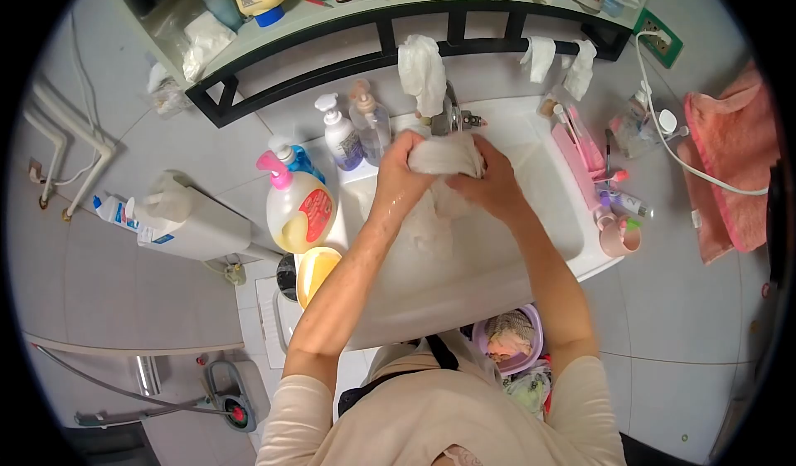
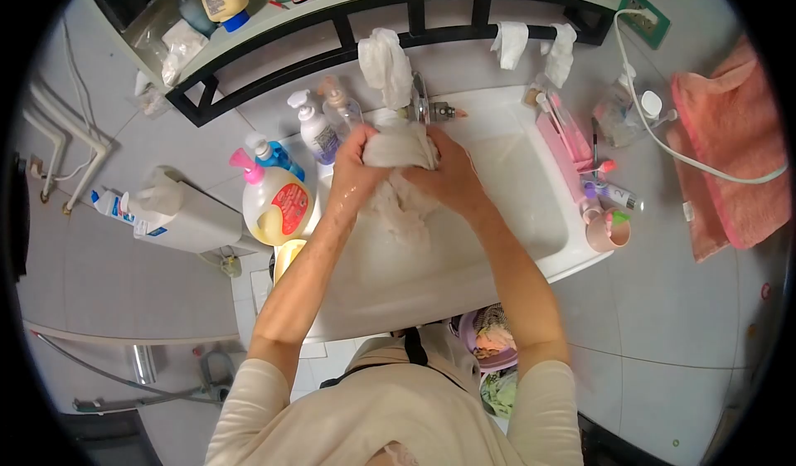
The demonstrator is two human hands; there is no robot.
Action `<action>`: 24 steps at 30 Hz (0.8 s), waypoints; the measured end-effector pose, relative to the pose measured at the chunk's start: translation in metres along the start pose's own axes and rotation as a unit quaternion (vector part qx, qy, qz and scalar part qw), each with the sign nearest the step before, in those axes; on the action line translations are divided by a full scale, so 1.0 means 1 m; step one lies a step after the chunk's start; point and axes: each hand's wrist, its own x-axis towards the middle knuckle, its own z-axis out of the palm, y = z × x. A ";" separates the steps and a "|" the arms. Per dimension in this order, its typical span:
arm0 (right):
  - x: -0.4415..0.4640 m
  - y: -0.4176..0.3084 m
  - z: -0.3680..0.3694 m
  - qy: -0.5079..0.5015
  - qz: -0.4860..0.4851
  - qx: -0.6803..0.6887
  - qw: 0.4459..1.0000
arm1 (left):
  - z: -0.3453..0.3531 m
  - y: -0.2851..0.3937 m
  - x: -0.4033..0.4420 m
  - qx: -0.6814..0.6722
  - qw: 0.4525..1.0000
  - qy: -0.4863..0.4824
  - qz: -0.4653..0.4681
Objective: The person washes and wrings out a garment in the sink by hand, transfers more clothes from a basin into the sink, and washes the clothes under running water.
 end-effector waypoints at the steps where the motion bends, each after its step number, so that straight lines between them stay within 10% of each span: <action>1: 0.001 0.018 -0.001 -0.007 0.049 -0.014 0.999 | 0.001 -0.012 -0.002 0.012 1.000 -0.009 -0.004; 7: -0.018 0.167 0.021 -0.047 0.124 -0.224 0.966 | -0.001 -0.202 -0.047 0.086 0.987 -0.090 -0.098; 10: -0.045 0.230 0.046 -0.050 0.105 -0.277 0.954 | -0.015 -0.185 -0.074 0.279 0.927 -0.164 -0.192; 13: -0.062 0.244 0.078 -0.057 0.156 -0.330 0.929 | -0.003 -0.176 -0.090 0.491 0.836 -0.236 -0.072; 20: -0.048 0.262 0.101 -0.146 0.247 -0.426 0.858 | 0.039 -0.223 -0.080 0.518 0.832 -0.196 -0.041; 24: -0.054 0.380 0.102 0.000 -0.043 -0.574 0.818 | 0.053 -0.261 -0.073 0.494 0.862 -0.109 0.032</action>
